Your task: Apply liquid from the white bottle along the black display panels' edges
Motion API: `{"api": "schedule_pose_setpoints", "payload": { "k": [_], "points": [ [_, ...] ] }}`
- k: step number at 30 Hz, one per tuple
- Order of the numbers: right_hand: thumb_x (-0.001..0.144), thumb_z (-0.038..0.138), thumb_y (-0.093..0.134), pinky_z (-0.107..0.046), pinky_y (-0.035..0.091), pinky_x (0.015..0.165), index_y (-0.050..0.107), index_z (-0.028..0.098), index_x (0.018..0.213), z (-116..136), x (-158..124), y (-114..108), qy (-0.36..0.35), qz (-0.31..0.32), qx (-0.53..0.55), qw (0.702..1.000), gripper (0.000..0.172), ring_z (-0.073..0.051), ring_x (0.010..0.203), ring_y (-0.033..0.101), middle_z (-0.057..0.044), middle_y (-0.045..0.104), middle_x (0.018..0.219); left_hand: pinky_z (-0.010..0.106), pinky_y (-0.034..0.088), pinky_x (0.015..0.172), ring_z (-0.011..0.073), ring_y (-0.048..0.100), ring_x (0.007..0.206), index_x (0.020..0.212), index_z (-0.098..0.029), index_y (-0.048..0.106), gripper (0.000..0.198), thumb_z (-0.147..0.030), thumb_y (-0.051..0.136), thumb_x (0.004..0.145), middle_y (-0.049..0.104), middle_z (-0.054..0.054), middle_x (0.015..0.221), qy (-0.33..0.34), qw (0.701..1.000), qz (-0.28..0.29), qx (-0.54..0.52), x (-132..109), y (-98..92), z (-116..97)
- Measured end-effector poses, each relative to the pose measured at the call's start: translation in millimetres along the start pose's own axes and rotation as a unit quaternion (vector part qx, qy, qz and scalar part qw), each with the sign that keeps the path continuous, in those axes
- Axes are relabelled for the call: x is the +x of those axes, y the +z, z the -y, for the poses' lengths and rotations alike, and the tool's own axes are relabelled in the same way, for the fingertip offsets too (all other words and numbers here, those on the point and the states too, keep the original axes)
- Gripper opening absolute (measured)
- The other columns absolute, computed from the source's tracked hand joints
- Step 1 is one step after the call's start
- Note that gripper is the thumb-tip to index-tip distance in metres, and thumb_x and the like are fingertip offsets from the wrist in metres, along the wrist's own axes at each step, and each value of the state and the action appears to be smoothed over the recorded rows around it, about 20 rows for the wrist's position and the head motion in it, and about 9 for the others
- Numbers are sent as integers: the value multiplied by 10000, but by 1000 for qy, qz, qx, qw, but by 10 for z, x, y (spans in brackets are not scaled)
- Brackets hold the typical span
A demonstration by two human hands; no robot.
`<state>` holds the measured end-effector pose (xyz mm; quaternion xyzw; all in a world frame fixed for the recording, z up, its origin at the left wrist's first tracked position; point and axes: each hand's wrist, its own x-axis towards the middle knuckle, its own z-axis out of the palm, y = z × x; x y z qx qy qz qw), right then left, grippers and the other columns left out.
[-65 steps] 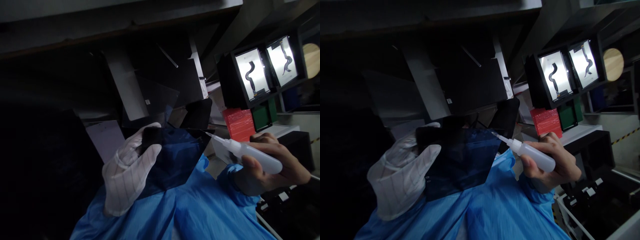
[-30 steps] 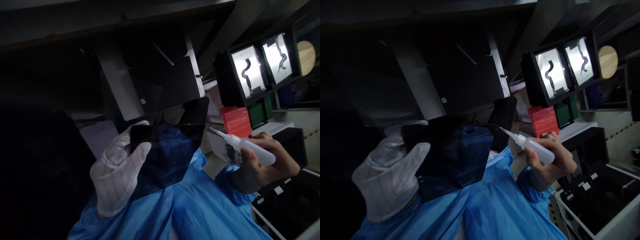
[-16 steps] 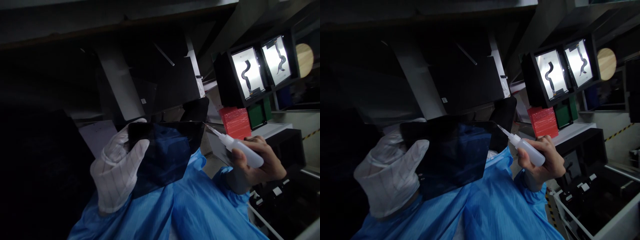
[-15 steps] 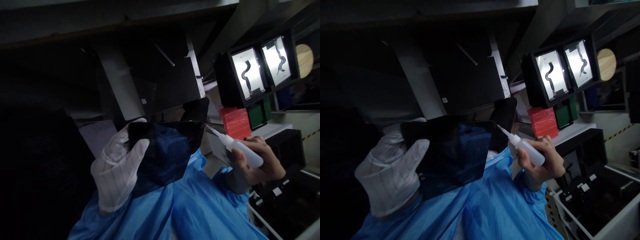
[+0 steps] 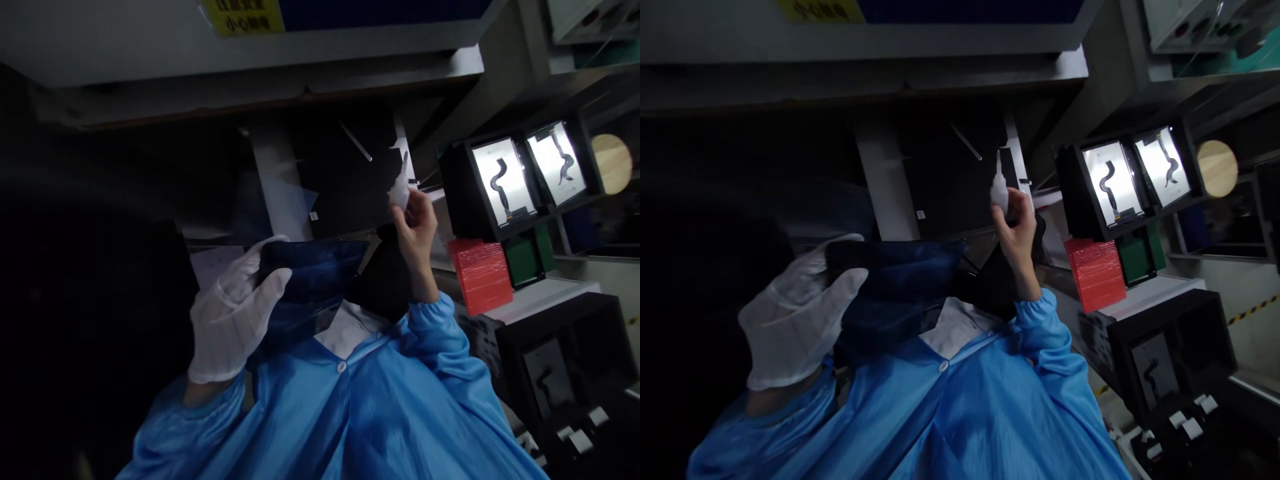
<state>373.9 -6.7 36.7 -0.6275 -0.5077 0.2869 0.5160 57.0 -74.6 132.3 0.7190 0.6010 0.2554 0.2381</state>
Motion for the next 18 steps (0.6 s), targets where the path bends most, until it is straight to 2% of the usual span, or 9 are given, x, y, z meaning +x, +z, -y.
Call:
{"api": "schedule_pose_setpoints", "payload": {
  "k": [3,6,9,12,14,18],
  "points": [
    [1010,424,730,-482,606,1189,589,268,1322,-303,275,329,-23,32,-24,999,376,-269,1315,759,-101,769,1310,317,700,1068,205,825,1241,1422,-275,743,399,-519,538,1181,822,-3,1413,-4,999,16,-34,76,-8,-84],
    [1009,331,681,-517,558,1243,547,265,1336,-476,393,492,-31,42,-70,996,360,-286,1409,709,-123,740,1358,325,701,1070,234,822,1252,1376,-265,773,432,-544,516,1172,834,2,1386,-39,996,63,-55,98,68,-118],
    [1031,295,630,-587,536,1245,530,258,1356,-549,396,494,-32,48,-133,989,342,-308,1384,718,-146,744,1381,305,706,1029,233,833,1208,1388,-248,765,502,-602,496,1155,833,24,1385,-50,991,91,-83,86,183,-91],
    [1043,296,608,-616,544,1215,517,256,1350,-577,395,439,-30,46,-167,984,323,-317,1338,736,-154,757,1378,299,723,958,213,861,1046,1365,-206,775,578,-651,477,1147,835,62,1377,-24,983,124,-135,101,252,-71],
    [1032,304,617,-601,554,1197,512,254,1336,-594,423,423,-31,47,-166,985,326,-318,1329,736,-155,762,1357,301,723,958,208,864,1009,1388,-205,774,575,-643,490,1146,837,65,1372,-14,971,179,-160,143,253,-79],
    [1000,352,686,-602,549,1194,524,272,1336,-604,477,428,-34,65,-161,984,382,-332,1320,723,-139,751,1340,305,690,1051,228,849,1144,1445,-215,757,557,-603,486,1152,824,66,1407,5,942,287,-174,265,221,-104]
  ]
}}
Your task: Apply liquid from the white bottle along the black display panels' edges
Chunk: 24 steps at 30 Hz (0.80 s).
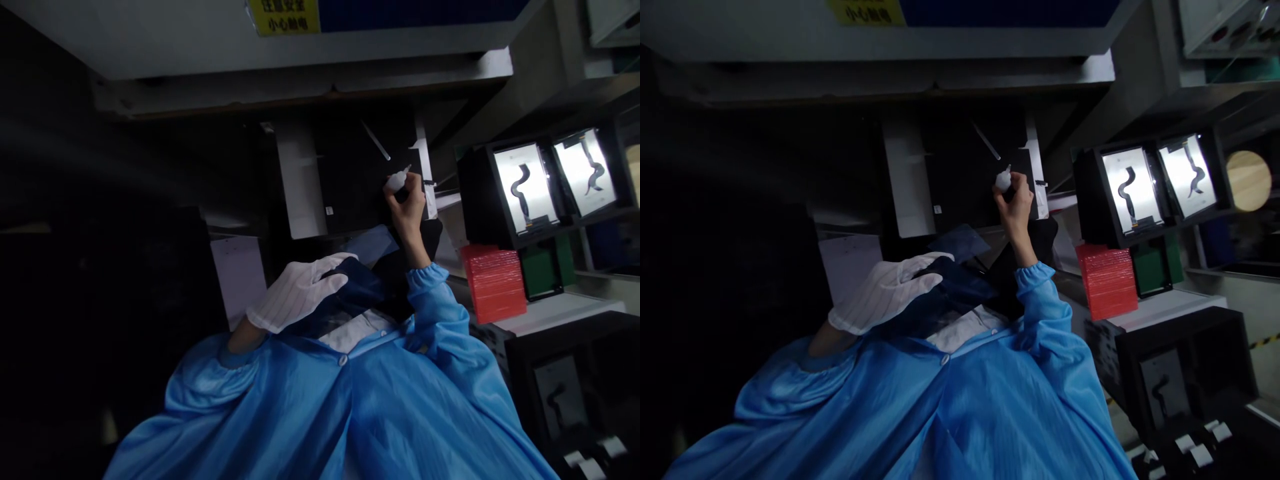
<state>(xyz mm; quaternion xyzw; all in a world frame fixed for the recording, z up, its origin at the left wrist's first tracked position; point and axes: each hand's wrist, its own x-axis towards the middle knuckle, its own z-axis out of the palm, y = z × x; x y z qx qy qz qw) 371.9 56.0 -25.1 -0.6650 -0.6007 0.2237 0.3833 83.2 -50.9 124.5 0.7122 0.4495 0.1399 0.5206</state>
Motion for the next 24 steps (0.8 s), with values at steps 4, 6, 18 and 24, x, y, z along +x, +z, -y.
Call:
{"api": "schedule_pose_setpoints", "payload": {
  "k": [4,6,18,24],
  "points": [
    [1001,443,753,-576,555,1197,533,266,1405,156,-171,-237,-12,-54,27,998,494,-333,1358,694,-157,684,1434,324,677,1075,239,839,1192,1517,-191,717,507,-476,501,1157,803,81,1448,21,996,90,18,121,16,31],
    [1090,499,651,-526,594,1139,562,270,1417,325,-374,-532,-3,-73,59,996,409,-300,1297,720,-142,690,1405,331,679,1055,243,843,1177,1569,-148,673,518,-414,496,1161,823,104,1398,37,989,137,33,199,100,74],
    [1077,420,773,-278,546,803,802,212,1184,891,-1287,-1659,72,474,9,878,236,-242,968,846,-80,886,1097,352,650,977,262,854,1027,1383,-180,802,370,-258,565,1109,853,123,1273,135,929,287,191,522,685,175],
    [1074,239,722,-259,424,712,817,214,1064,1008,-1299,-1615,50,506,-87,857,99,-199,864,799,-63,876,987,392,642,1067,300,845,1146,1380,-224,797,369,-306,599,1079,837,108,1339,35,932,325,158,540,694,73]
  ]
}}
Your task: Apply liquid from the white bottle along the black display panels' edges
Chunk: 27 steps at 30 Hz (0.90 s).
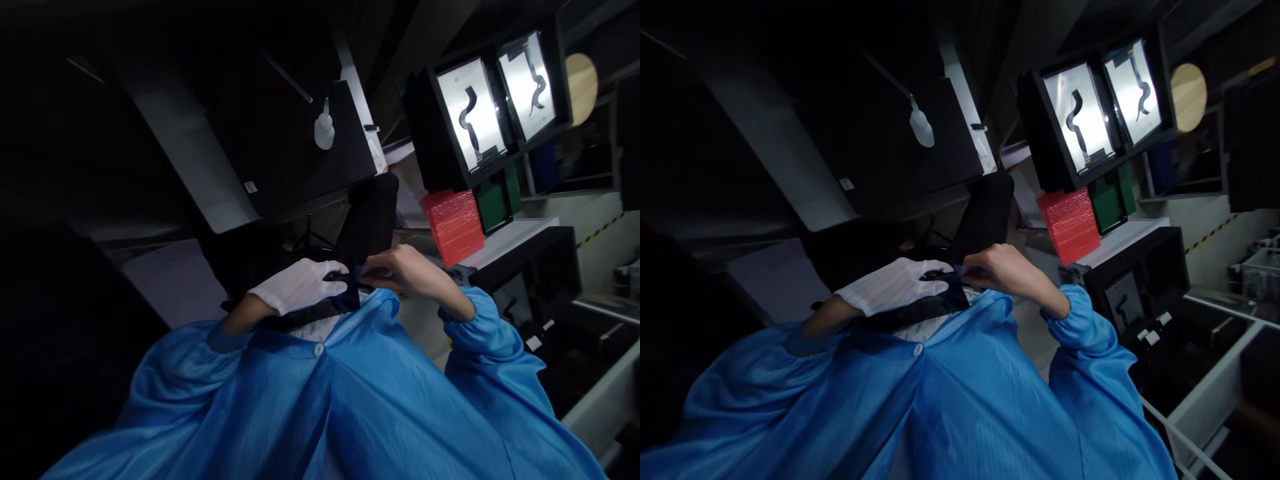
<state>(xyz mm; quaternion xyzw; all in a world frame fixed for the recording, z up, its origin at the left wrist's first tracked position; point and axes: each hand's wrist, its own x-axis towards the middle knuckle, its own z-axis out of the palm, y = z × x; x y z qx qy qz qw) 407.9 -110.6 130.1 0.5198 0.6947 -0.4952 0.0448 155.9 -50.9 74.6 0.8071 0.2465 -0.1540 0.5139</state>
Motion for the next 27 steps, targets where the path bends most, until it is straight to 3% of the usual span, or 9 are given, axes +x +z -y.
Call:
{"api": "schedule_pose_setpoints", "payload": {
  "k": [4,11,18,22,27],
  "points": [
    [1095,235,674,-297,322,652,797,196,1107,155,30,-27,14,44,-90,995,129,-215,854,773,-102,865,996,377,643,1025,293,831,1160,1350,-237,793,384,-367,528,1104,842,104,1304,-7,999,-7,-46,8,17,-21],
    [1135,236,616,-329,280,629,782,195,1128,260,68,23,15,89,-160,983,171,-222,846,774,-114,855,990,354,593,853,255,763,870,1106,-232,808,457,-344,366,1078,826,109,1077,53,996,2,-72,-16,26,-7],
    [1145,246,611,-303,342,672,758,201,1135,160,35,107,-16,68,-124,990,155,-205,891,781,-107,867,1056,394,591,1025,282,738,925,888,-290,691,351,-421,380,984,731,63,814,46,989,-22,-139,-25,86,45],
    [1144,252,621,-307,334,659,763,194,1129,146,46,137,-8,76,-135,988,154,-206,873,779,-109,863,1042,397,587,1069,281,754,995,896,-285,680,380,-405,337,1009,774,62,883,41,991,-6,-129,-41,46,0],
    [1124,247,652,-307,348,674,771,200,1094,128,62,178,0,85,-136,987,132,-207,871,783,-109,863,1046,399,585,991,290,759,984,975,-253,695,344,-343,368,1035,800,83,967,41,993,8,-111,-21,-5,-49]
  ]
}}
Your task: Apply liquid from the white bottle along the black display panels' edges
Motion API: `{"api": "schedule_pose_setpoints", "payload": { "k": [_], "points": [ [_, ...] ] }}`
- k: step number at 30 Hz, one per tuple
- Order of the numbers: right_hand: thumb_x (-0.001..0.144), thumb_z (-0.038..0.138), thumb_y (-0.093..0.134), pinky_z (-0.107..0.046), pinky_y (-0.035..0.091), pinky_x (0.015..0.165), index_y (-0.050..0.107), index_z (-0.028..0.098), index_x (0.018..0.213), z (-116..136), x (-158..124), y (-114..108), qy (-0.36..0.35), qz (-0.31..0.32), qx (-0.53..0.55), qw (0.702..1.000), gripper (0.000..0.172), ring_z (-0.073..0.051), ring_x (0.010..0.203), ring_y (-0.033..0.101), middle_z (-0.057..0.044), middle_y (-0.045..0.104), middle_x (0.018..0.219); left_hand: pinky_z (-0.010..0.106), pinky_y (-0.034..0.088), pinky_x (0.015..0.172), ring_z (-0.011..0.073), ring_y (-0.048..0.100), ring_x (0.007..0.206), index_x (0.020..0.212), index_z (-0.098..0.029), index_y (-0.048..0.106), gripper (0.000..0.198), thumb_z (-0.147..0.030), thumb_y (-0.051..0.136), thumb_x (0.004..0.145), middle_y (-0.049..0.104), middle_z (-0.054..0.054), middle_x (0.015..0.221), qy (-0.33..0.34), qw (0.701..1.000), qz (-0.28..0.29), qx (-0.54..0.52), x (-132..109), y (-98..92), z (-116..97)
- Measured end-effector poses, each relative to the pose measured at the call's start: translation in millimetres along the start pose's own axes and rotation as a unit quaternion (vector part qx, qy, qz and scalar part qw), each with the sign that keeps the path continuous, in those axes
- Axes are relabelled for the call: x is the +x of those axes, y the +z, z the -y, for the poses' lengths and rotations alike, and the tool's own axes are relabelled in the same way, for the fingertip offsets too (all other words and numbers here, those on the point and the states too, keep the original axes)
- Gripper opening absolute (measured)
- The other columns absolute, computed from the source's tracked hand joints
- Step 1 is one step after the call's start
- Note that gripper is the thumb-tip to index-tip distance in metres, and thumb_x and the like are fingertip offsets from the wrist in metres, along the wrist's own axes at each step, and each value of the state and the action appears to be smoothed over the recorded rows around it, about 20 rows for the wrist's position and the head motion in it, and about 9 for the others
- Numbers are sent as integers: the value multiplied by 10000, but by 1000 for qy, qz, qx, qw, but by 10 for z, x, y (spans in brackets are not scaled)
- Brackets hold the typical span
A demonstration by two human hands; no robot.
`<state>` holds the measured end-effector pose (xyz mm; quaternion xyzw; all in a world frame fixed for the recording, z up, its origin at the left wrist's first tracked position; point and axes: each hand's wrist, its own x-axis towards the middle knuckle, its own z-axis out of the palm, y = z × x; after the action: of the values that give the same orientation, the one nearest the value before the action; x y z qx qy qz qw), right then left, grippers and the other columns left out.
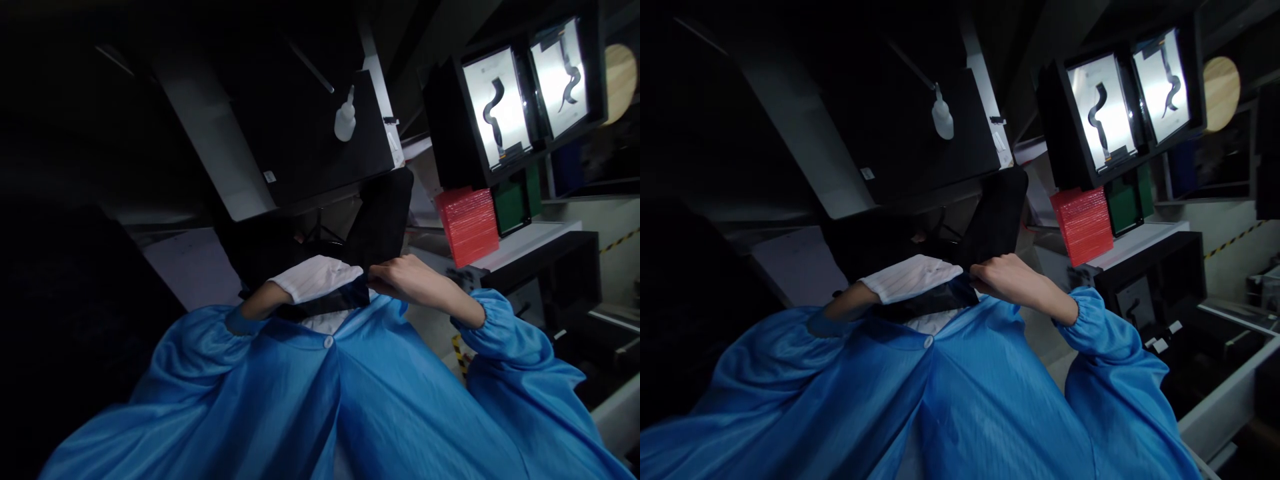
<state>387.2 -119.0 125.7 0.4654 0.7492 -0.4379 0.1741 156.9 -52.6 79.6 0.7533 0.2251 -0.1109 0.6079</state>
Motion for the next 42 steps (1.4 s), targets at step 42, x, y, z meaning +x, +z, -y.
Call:
{"api": "schedule_pose_setpoints", "payload": {
  "k": [42],
  "points": [
    [1095,218,709,-275,369,682,820,204,1133,-75,14,405,29,50,67,996,118,-210,918,801,-112,874,1047,344,308,691,212,551,699,787,-234,507,349,-355,354,1077,591,39,730,-23,997,65,43,163,-13,-30]
  ]
}}
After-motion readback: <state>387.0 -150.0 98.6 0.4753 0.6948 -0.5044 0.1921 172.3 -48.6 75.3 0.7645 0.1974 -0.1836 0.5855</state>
